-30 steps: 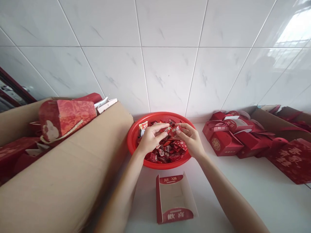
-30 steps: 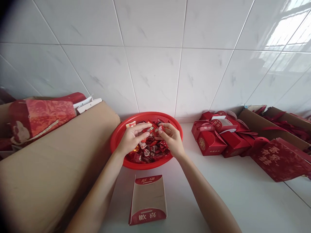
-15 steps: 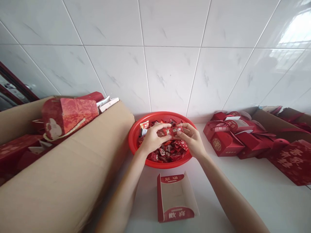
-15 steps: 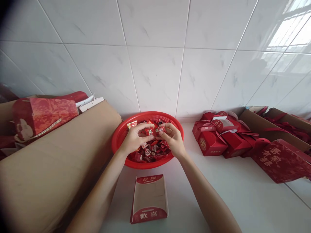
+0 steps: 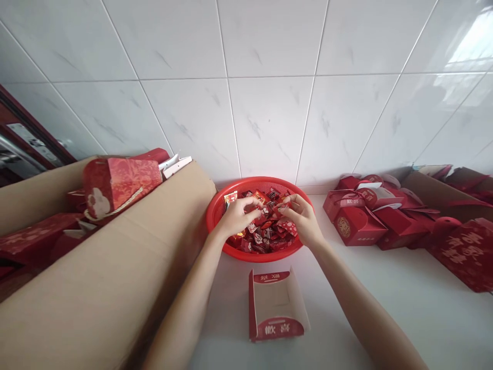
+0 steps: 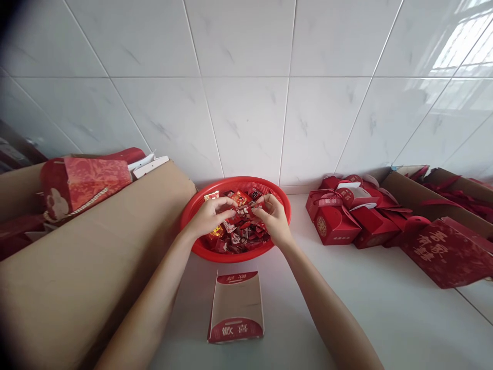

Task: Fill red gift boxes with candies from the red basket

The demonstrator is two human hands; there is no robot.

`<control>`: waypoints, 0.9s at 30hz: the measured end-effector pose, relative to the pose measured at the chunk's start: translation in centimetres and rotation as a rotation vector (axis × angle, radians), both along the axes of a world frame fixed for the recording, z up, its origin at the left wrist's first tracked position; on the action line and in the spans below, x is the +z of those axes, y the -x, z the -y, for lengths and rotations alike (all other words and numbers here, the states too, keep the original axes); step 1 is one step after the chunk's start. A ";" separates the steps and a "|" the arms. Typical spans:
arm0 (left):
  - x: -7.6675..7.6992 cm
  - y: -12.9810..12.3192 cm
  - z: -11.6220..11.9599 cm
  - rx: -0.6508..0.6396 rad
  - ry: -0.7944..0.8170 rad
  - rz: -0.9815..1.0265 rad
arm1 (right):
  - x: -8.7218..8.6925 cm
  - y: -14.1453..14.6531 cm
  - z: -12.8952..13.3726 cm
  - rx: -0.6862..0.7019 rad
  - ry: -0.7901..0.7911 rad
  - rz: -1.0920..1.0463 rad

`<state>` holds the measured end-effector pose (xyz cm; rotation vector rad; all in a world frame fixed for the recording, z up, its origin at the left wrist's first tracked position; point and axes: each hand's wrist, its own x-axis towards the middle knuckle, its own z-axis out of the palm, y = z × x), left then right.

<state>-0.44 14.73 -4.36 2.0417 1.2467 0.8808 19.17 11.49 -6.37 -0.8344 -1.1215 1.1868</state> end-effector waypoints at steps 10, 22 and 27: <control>1.2 -1.7 -2.3 -0.287 0.172 -0.630 | 0.1 0.1 -0.1 -0.014 0.001 -0.093; 0.0 -2.7 -3.8 -0.330 0.239 -0.628 | 0.2 0.1 -0.1 -0.025 0.021 -0.105; 0.0 -0.9 -3.7 -0.183 0.167 -0.099 | 0.3 0.1 -0.2 -0.042 0.021 -0.135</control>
